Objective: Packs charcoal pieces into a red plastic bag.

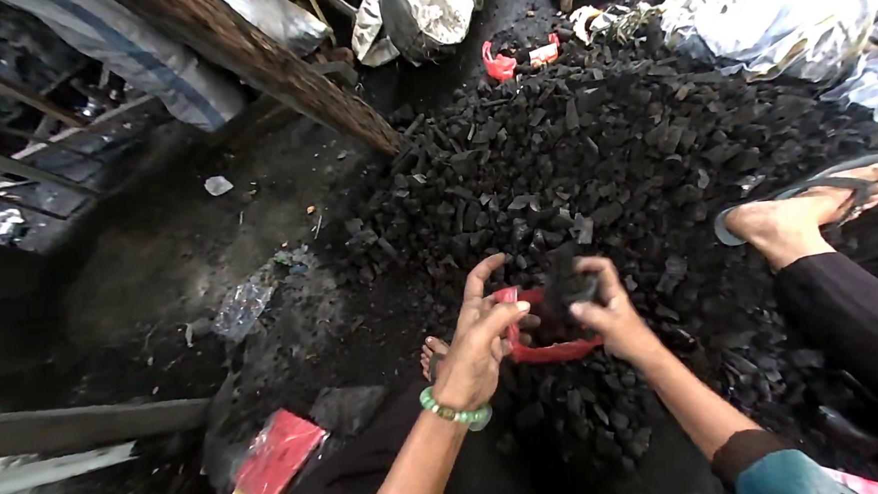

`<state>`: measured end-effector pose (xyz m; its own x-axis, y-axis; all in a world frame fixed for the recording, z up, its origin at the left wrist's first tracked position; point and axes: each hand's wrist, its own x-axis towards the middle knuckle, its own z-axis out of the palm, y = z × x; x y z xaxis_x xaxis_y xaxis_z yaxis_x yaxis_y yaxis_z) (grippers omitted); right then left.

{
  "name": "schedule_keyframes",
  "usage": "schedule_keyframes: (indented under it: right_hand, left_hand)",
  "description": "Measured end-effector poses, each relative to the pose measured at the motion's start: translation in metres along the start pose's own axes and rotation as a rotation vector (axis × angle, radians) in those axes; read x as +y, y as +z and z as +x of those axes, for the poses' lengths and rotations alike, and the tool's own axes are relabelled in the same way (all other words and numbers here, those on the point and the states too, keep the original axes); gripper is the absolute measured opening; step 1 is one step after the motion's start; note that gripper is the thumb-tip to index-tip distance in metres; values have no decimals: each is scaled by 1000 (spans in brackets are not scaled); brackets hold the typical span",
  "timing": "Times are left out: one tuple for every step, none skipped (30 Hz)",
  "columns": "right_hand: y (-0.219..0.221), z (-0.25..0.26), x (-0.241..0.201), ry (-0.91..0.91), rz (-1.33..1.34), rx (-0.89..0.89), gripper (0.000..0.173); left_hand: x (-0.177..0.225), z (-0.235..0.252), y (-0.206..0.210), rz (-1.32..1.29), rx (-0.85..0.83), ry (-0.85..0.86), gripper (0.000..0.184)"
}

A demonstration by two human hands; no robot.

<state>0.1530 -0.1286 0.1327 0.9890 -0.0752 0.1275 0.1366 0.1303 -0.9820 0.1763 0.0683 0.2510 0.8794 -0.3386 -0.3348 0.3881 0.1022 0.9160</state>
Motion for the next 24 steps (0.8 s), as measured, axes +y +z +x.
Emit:
schedule_keyframes:
  right_hand:
    - [7, -3, 9, -52, -187, -111, 51]
    - [13, -4, 18, -82, -419, -235, 48]
    - [16, -4, 24, -78, -656, -362, 46]
    - [19, -4, 26, -21, -848, -478, 48]
    - [20, -3, 24, 78, -967, -567, 54]
    - [18, 0, 21, 176, -1040, -606, 59]
    - [16, 3, 16, 267, -1095, -614, 63]
    - [12, 7, 11, 359, -1145, -610, 63]
    - [9, 11, 8, 450, -1182, -596, 59]
    - [6, 16, 5, 540, -1200, -587, 53]
    - [4, 20, 3, 594, -1202, -581, 48]
    - [3, 22, 2, 611, -1192, -577, 42]
    - [4, 23, 0, 583, -1171, -568, 34]
    - [7, 24, -2, 516, -1134, -556, 28]
    - [11, 24, -4, 417, -1087, -561, 27]
    - [16, 22, -4, 295, -1029, -587, 26]
    - [22, 21, -3, 160, -962, -628, 25]
    - [28, 20, 0, 61, -906, -679, 26]
    - [32, 21, 2, 6, -870, -731, 29]
    - [32, 22, 3, -21, -846, -750, 32]
    - [27, 23, 3, -66, -783, -695, 31]
    - [19, 24, 3, -96, -652, -579, 28]
    - [9, 25, 0, -84, -490, -416, 24]
    - [-4, 27, -1, -35, -353, -233, 22]
  left_hand:
    - [-1, 2, 0, 23, 20, -9, 67]
    - [0, 3, -1, 41, 47, -18, 67]
    - [-1, 5, -1, 58, 72, -28, 67]
    - [-2, 5, -3, 72, 86, -43, 66]
    - [-4, 4, -4, 83, 90, -65, 65]
    - [-5, 3, -6, 88, 85, -89, 64]
    - [-6, 2, -7, 74, 74, -107, 64]
    - [-7, 1, -9, 55, 61, -120, 65]
    - [-7, 1, -11, 40, 41, -136, 66]
    - [-8, 1, -13, 37, 14, -155, 67]
    - [-8, 2, -13, 41, -4, -177, 67]
    - [-8, 1, -12, 54, -15, -190, 66]
    - [-7, 1, -10, 64, -20, -201, 63]
    - [-6, 2, -9, 74, -22, -208, 61]
    - [-5, 2, -7, 83, -19, -211, 60]
    - [-5, 3, -6, 88, -9, -209, 58]
    - [-6, 3, -6, 88, 2, -206, 57]
    - [-7, 4, -7, 86, 14, -201, 58]
    - [-8, 4, -7, 83, 25, -195, 60]
    - [-7, 4, -9, 73, 42, -187, 60]
    - [-5, 3, -10, 55, 64, -167, 60]
    - [-2, 1, -12, 33, 91, -138, 60]
    - [2, -1, -15, 10, 116, -107, 61]
    - [7, -5, -17, -15, 128, -70, 61]
